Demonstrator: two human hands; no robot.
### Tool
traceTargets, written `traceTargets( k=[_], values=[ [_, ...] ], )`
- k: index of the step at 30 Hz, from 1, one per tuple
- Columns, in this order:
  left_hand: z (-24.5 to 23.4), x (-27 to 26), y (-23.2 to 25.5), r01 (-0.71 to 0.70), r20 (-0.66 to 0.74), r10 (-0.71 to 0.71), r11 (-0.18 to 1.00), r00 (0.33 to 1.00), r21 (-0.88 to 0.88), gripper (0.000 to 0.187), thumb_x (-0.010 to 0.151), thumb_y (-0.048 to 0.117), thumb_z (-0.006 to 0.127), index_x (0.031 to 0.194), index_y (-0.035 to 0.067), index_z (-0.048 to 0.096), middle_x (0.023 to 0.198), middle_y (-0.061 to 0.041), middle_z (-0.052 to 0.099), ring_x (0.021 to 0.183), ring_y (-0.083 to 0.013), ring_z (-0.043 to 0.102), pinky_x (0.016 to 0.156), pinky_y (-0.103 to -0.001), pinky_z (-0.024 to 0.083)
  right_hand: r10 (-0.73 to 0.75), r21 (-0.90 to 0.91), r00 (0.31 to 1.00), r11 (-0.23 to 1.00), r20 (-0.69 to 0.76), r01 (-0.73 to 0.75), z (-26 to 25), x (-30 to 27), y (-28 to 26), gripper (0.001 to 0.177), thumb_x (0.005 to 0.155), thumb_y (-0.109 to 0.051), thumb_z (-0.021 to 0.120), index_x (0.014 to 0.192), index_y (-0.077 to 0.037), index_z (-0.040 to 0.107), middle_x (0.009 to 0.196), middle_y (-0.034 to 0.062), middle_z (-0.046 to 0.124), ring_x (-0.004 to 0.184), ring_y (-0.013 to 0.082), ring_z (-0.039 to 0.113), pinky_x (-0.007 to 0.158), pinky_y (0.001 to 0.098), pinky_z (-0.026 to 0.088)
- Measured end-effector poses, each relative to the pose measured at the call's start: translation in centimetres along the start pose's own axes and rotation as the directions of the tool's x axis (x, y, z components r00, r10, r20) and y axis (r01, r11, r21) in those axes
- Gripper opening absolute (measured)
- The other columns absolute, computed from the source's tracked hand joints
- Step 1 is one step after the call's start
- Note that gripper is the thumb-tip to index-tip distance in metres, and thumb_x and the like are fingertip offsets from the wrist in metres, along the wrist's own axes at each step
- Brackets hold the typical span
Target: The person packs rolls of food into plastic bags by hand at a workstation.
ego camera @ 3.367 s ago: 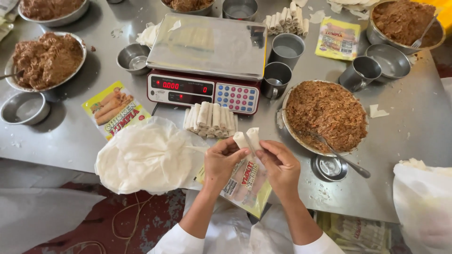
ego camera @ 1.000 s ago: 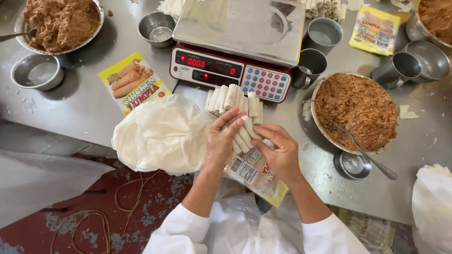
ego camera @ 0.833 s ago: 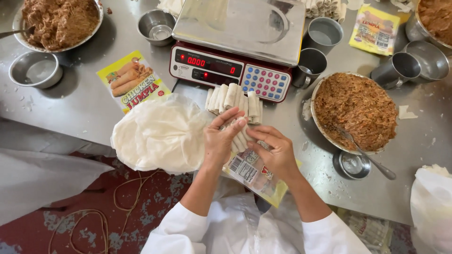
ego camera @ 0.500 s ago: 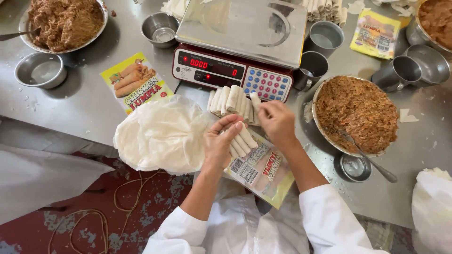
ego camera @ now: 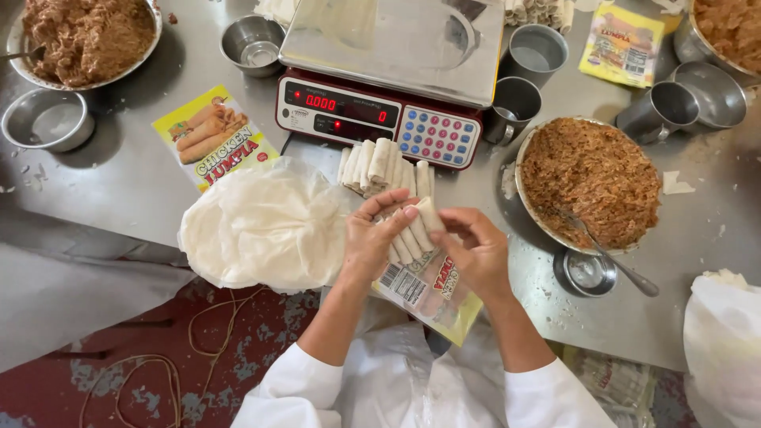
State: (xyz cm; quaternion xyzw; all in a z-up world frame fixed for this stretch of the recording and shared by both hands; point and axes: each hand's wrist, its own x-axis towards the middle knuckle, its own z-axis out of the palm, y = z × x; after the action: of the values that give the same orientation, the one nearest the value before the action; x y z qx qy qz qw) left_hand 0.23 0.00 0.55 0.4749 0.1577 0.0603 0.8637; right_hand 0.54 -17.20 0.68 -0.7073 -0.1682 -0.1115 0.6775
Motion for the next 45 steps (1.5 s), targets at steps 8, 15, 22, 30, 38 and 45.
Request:
traceTargets(
  k=[8,15,22,30,38,45],
  values=[
    [0.7,-0.6,1.4,-0.038,0.037,0.035,0.998,0.999,0.056,0.047,0.078,0.009,0.096,0.122,0.003,0.08,0.107,-0.017,0.084,0.09,-0.0124,0.078,0.085,-0.027,0.066,-0.042,-0.018,0.999,0.999,0.01,0.042,1.0,-1.4,-0.5,0.034,0.091,0.005,0.083,0.124,0.005,0.076,0.113,0.0215,0.074,0.103,0.0202,0.072,0.092,0.0381,0.063],
    [0.3,-0.4,2.1,0.03,0.15,-0.035,0.999,0.988,0.034,0.058,0.079,0.006,0.094,0.134,0.002,0.075,0.115,-0.022,0.081,0.096,-0.0175,0.078,0.088,-0.033,0.066,0.089,0.119,0.996,0.989,0.005,-0.089,1.0,-2.9,2.0,0.054,0.082,0.011,0.086,0.133,0.004,0.073,0.114,0.0172,0.079,0.103,0.0142,0.072,0.089,0.0332,0.064],
    [0.8,-0.4,0.4,0.088,0.094,-0.08,0.992,0.992,-0.088,0.055,0.083,0.006,0.09,0.135,0.0,0.073,0.117,-0.025,0.08,0.099,-0.0219,0.079,0.087,-0.035,0.067,0.174,0.106,0.982,0.98,-0.069,-0.166,1.8,-4.1,1.4,0.053,0.085,0.008,0.085,0.136,0.003,0.071,0.118,0.0167,0.079,0.102,0.013,0.07,0.09,0.0331,0.065],
    [1.3,-0.6,-0.9,0.033,0.093,-0.029,0.998,0.995,-0.047,0.053,0.086,0.005,0.088,0.136,0.002,0.073,0.119,-0.023,0.08,0.104,-0.0237,0.078,0.091,-0.036,0.066,0.205,0.138,0.965,0.973,-0.164,-0.184,1.4,-4.7,2.0,0.065,0.077,0.013,0.088,0.139,0.003,0.068,0.127,0.0254,0.076,0.113,0.0241,0.071,0.097,0.0415,0.066],
    [2.3,-1.2,-0.9,0.034,0.096,-0.024,0.994,0.995,-0.102,0.061,0.082,0.003,0.09,0.14,0.002,0.071,0.12,-0.024,0.079,0.103,-0.0244,0.078,0.091,-0.037,0.066,0.136,0.258,0.971,0.963,-0.198,-0.082,3.0,-6.3,3.2,0.076,0.08,0.014,0.083,0.15,0.001,0.057,0.141,0.0269,0.068,0.125,0.0331,0.068,0.104,0.0482,0.063],
    [3.7,-3.3,-0.3,-0.025,0.2,0.021,1.0,0.979,0.016,0.068,0.077,0.002,0.094,0.141,0.003,0.07,0.115,-0.024,0.081,0.102,-0.0218,0.079,0.091,-0.034,0.067,-0.066,0.188,0.978,0.977,-0.197,0.103,-0.4,-8.5,8.2,0.096,0.072,0.016,0.09,0.156,0.01,0.043,0.149,0.0315,0.059,0.132,0.0387,0.062,0.103,0.0544,0.062]
  ],
)
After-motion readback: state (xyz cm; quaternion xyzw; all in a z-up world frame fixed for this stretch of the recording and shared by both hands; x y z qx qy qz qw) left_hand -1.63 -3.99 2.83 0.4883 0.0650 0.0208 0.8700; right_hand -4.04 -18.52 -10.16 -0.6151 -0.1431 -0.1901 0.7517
